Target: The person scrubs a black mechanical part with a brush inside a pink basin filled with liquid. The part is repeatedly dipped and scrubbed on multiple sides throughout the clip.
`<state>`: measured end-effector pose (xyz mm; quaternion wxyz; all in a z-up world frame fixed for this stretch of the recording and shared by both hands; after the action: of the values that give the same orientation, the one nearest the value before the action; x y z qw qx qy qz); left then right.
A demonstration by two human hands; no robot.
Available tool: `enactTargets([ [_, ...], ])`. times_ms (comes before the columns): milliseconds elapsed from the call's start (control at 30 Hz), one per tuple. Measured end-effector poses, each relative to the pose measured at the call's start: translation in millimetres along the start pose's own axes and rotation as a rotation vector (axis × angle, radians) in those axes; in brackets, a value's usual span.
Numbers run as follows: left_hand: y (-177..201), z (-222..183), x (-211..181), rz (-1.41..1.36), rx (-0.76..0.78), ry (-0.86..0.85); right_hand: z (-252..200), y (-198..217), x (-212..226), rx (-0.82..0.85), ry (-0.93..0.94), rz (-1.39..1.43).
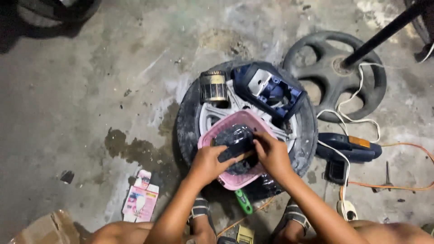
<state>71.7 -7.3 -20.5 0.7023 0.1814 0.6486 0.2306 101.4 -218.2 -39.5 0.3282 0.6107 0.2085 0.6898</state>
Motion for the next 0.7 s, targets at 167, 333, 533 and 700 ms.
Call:
enactTargets([
  [167,2.2,2.9,-4.9,-0.011,0.002,0.009,-36.0,-7.2,45.0,0.041,0.095,0.117],
  [333,0.1,4.1,-6.4,-0.018,0.023,0.031,-34.4,-25.3,18.7,0.112,0.129,0.068],
  [533,1.0,-0.7,-6.7,-0.042,-0.012,-0.021,-34.2,-30.4,18.3,0.194,0.137,0.051],
  [700,-5.1,8.4,5.7,0.032,0.031,-0.126,-25.7,-31.1,33.4,0.324,-0.080,0.159],
])
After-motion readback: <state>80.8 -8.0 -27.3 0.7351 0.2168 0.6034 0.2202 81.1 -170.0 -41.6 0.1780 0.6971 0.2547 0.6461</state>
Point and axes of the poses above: each hand's wrist, its own z-axis towards the middle knuckle, its own y-axis out of the back of the hand, x = y × z, the point moved 8 cm from there along z, towards the middle knuckle, and after that the axes turned 14 degrees about -x, right-handed, at the moved point
